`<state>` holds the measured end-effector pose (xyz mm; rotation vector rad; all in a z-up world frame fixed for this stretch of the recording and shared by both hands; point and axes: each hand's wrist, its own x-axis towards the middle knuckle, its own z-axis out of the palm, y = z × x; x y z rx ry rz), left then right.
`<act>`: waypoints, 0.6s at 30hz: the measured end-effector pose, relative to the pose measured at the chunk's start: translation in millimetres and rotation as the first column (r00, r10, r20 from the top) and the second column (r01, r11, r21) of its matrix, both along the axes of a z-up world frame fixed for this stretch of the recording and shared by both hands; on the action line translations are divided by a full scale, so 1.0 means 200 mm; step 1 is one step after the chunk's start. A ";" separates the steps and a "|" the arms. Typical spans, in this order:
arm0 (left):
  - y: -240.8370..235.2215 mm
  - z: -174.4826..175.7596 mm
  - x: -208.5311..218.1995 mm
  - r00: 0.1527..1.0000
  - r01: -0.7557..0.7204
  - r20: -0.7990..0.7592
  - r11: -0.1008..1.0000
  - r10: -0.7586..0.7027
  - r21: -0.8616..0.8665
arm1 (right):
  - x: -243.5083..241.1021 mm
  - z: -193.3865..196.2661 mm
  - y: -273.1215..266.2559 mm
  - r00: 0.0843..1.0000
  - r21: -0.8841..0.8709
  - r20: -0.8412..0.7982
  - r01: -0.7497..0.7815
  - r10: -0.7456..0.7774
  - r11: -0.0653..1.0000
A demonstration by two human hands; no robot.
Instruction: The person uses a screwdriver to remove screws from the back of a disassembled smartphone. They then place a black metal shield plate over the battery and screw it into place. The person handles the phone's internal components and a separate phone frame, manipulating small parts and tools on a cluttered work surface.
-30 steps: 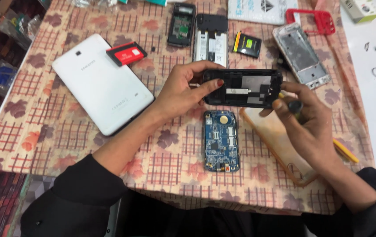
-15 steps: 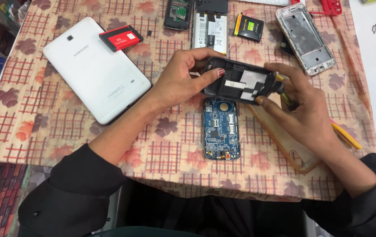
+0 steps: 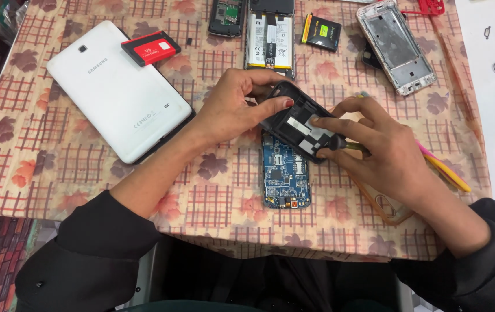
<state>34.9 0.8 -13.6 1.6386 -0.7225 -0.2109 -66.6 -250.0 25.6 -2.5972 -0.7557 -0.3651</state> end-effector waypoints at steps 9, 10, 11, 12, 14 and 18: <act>-0.01 -0.01 0.00 0.986 0.038 -0.161 0.998 -0.045 -0.045 | 0.00 0.01 0.00 0.999 -0.037 -0.046 0.017 -0.019 0.999; -0.01 -0.01 0.01 0.987 0.042 -0.151 0.998 -0.048 -0.044 | 0.00 0.01 0.00 0.999 -0.033 -0.041 0.016 -0.017 0.999; -0.01 -0.02 0.02 0.989 0.045 -0.141 0.998 -0.051 -0.043 | 0.00 0.01 0.00 0.999 -0.029 -0.036 0.015 -0.016 0.999; -0.01 -0.03 0.02 0.990 0.049 -0.132 0.998 -0.054 -0.042 | 0.00 0.00 0.00 0.999 -0.026 -0.031 0.014 -0.015 1.000; 0.00 -0.04 0.03 0.988 0.083 -0.121 0.993 -0.093 -0.086 | 0.00 0.00 0.00 1.000 0.024 -0.020 -0.015 0.016 1.000; 0.01 -0.04 0.03 0.985 0.110 -0.124 0.988 -0.123 -0.108 | 0.00 -0.01 0.00 0.999 0.058 0.015 -0.031 0.030 0.998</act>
